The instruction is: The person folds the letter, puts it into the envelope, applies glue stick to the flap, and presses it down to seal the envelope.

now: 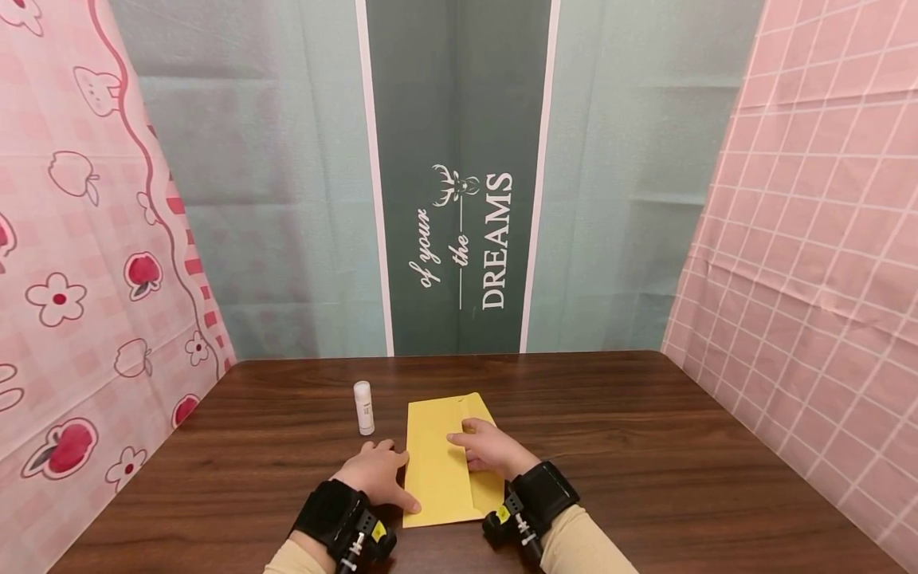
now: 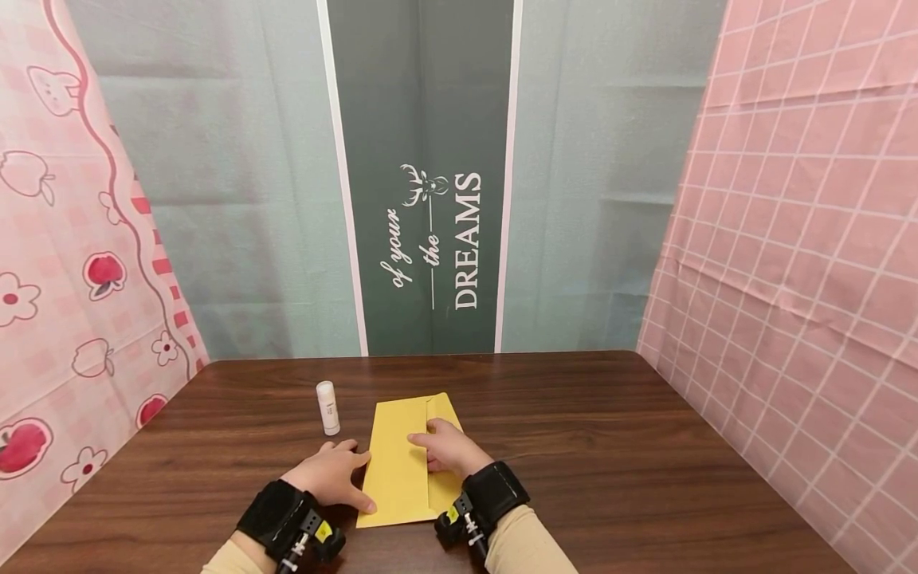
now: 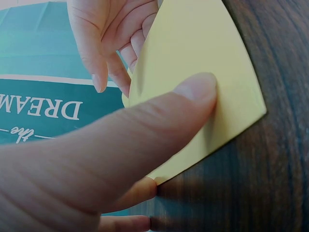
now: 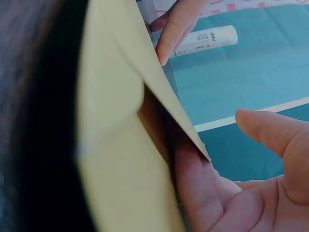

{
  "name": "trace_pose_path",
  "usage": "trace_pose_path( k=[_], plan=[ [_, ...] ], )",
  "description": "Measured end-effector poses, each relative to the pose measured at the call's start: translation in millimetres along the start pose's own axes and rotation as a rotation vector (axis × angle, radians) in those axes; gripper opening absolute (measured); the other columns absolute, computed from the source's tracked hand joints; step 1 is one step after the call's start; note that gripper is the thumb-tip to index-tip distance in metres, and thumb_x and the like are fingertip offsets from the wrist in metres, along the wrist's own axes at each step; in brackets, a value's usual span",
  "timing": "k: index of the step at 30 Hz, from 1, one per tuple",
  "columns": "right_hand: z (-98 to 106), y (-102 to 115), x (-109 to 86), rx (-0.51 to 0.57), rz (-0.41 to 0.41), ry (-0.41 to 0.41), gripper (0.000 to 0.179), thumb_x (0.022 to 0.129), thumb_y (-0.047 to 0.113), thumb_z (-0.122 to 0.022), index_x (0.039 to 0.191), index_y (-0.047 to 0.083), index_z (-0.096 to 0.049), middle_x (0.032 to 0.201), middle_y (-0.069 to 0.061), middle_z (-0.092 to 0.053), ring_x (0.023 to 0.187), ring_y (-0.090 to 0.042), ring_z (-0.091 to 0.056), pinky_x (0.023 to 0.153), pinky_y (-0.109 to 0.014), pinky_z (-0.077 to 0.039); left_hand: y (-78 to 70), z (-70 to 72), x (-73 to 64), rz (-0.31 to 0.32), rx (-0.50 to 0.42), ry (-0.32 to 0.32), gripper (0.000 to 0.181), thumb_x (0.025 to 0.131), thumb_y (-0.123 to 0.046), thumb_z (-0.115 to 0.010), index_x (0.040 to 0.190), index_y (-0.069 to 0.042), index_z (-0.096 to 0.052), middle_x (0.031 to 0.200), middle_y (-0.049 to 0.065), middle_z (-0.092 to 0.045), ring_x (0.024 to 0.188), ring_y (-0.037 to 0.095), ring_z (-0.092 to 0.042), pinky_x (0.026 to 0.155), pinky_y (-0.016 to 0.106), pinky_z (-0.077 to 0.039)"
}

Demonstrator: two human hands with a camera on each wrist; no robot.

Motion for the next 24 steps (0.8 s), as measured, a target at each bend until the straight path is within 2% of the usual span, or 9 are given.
trace_pose_path(
  k=[7,13,17,24],
  plan=[
    [1.8,3.1,-1.1,-0.055,0.005,-0.006,0.072,0.092,0.024,-0.059,0.136,-0.020,-0.021,0.117,-0.024,-0.052,0.096,-0.028,-0.061,0.083,-0.045,-0.049,-1.5,0.8,-1.0,0.004,-0.010,0.001,0.074,0.064,-0.051,-0.080,0.121,-0.007,-0.061,0.125,0.018,-0.051,0.113,0.040,-0.043,0.089,0.054,-0.041],
    [6.3,6.8,-3.4,-0.102,0.023,-0.040,0.059,0.093,0.019,-0.058,0.130,-0.020,-0.033,0.102,-0.019,-0.055,0.086,-0.024,-0.059,0.076,-0.042,-0.052,-2.0,0.8,-1.8,0.006,-0.015,0.006,0.075,0.064,-0.050,-0.079,0.121,-0.006,-0.061,0.125,0.019,-0.051,0.115,0.041,-0.043,0.090,0.054,-0.040],
    [7.1,5.9,-2.9,-0.084,0.026,-0.047,0.057,0.093,0.018,-0.058,0.129,-0.020,-0.035,0.099,-0.017,-0.055,0.081,-0.020,-0.057,0.076,-0.040,-0.052,-2.0,1.0,-1.8,-0.001,-0.013,0.003,0.075,0.064,-0.051,-0.079,0.121,-0.006,-0.061,0.125,0.018,-0.051,0.114,0.040,-0.043,0.089,0.053,-0.041],
    [9.2,3.8,-0.6,-0.008,0.044,-0.047,0.059,0.093,0.019,-0.056,0.131,-0.019,-0.032,0.107,-0.021,-0.055,0.090,-0.025,-0.058,0.079,-0.039,-0.051,-2.1,1.7,-1.8,-0.005,-0.013,0.001,0.075,0.064,-0.051,-0.080,0.121,-0.006,-0.061,0.124,0.018,-0.051,0.112,0.039,-0.044,0.088,0.053,-0.041]
  ],
)
Point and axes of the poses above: each hand's wrist, its own x-axis towards the middle knuckle, its own z-axis out of the back of the hand, y = z × x, the point moved 7 cm from there along x, towards the middle knuckle
